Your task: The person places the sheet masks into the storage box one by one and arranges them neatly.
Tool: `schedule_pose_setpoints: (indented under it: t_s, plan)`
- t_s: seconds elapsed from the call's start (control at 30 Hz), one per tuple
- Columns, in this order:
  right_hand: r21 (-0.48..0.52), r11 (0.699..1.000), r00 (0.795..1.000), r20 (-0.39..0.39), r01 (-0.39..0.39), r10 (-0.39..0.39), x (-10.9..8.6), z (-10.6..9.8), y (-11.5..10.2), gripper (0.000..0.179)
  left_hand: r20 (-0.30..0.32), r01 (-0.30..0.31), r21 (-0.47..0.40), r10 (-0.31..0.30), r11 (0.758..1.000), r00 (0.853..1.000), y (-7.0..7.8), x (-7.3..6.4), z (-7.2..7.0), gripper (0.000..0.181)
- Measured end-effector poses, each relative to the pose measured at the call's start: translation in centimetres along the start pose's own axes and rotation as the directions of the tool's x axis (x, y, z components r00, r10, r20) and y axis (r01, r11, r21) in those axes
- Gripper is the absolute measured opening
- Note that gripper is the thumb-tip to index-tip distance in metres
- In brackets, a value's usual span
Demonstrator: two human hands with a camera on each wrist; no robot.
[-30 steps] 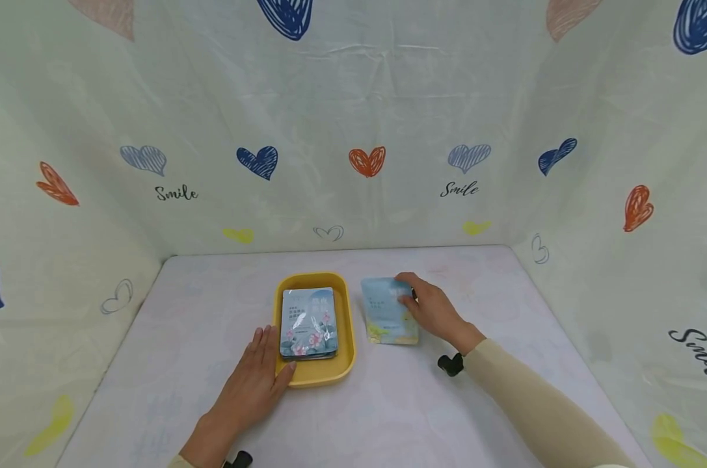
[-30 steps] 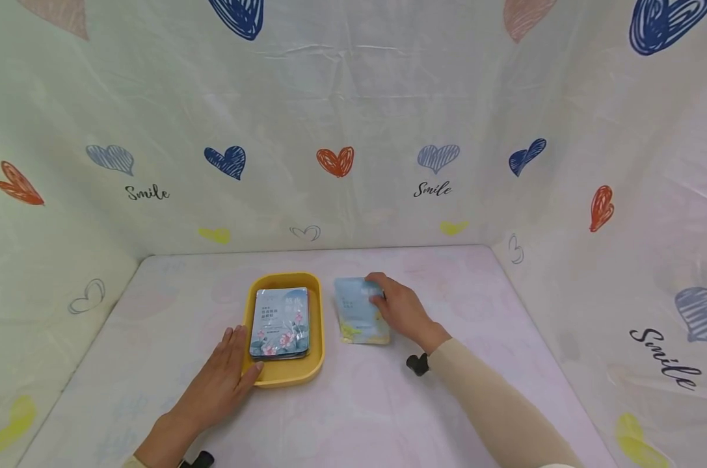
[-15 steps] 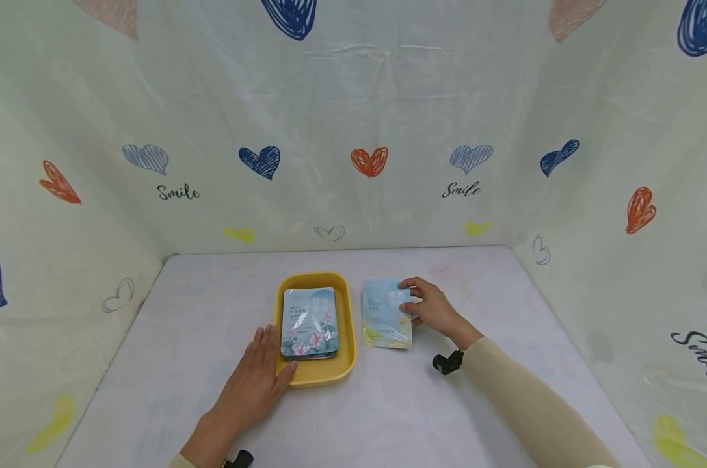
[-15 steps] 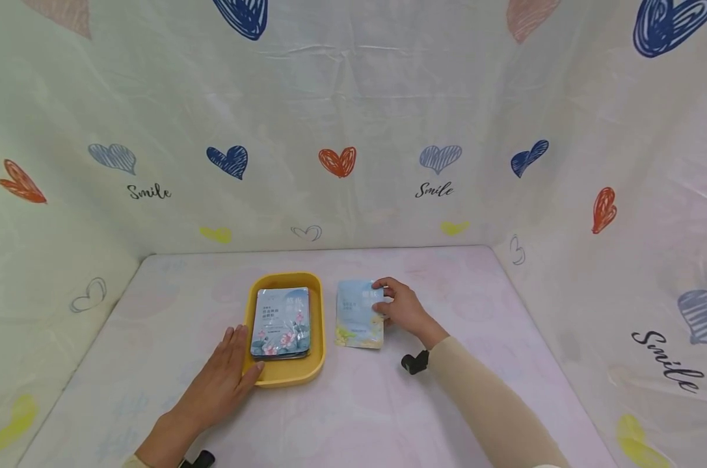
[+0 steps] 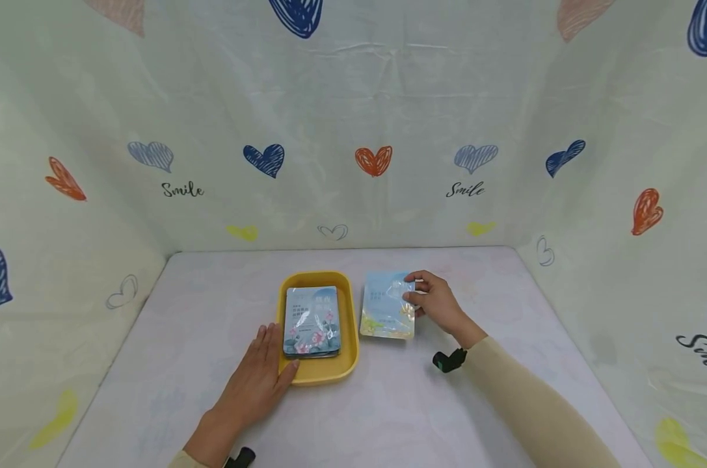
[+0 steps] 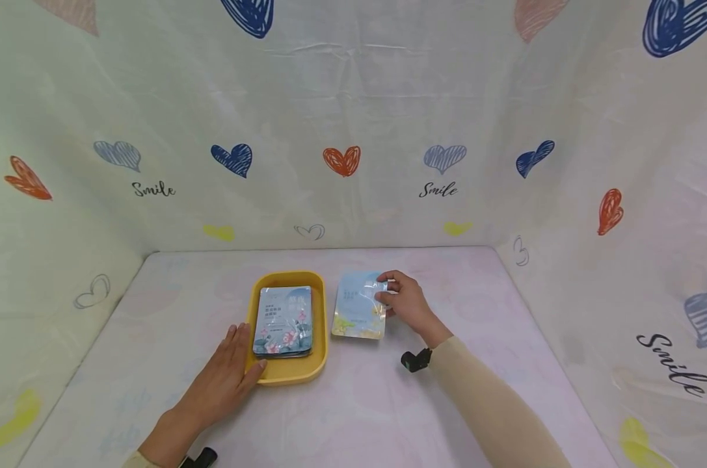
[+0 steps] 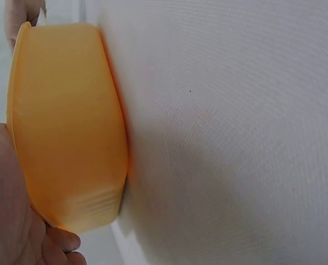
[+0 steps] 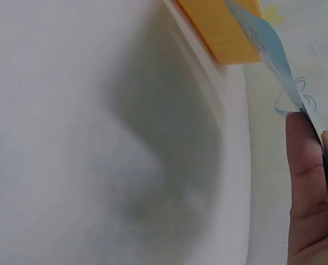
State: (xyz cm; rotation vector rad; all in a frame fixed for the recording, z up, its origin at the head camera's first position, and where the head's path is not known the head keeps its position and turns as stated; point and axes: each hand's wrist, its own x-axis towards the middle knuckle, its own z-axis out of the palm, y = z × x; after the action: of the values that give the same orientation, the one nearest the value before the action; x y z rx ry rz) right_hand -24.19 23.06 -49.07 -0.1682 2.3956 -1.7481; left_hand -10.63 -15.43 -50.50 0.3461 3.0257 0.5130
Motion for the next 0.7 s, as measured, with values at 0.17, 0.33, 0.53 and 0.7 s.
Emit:
schedule_pose_setpoints:
  t_s: [0.17, 0.33, 0.53, 0.7]
  plan:
    - [0.021, 1.0, 1.0, -0.006, 0.01, -0.01, 0.1, 0.1, -0.9, 0.038, -0.018, -0.008, -0.003, 0.008, 1.0, 1.0, 0.0, -0.1, -0.1, 0.087]
    - [0.029, 1.0, 1.0, -0.018, 0.011, -0.01, 0.3, 0.4, -1.9, 0.038, -0.031, -0.012, 0.022, 0.013, 1.0, 0.999, 0.1, 0.0, 0.0, 0.086]
    - [0.015, 1.0, 0.999, -0.038, 0.02, -0.02, 0.8, 0.6, -2.8, 0.036, -0.036, -0.011, 0.043, 0.013, 0.999, 0.999, 0.1, 0.0, 0.0, 0.086]
    - [0.045, 0.999, 0.996, -0.083, 0.022, -0.018, 1.3, 0.8, -3.7, 0.034, -0.029, -0.009, 0.049, 0.01, 0.999, 1.0, 0.1, 0.0, -0.1, 0.086]
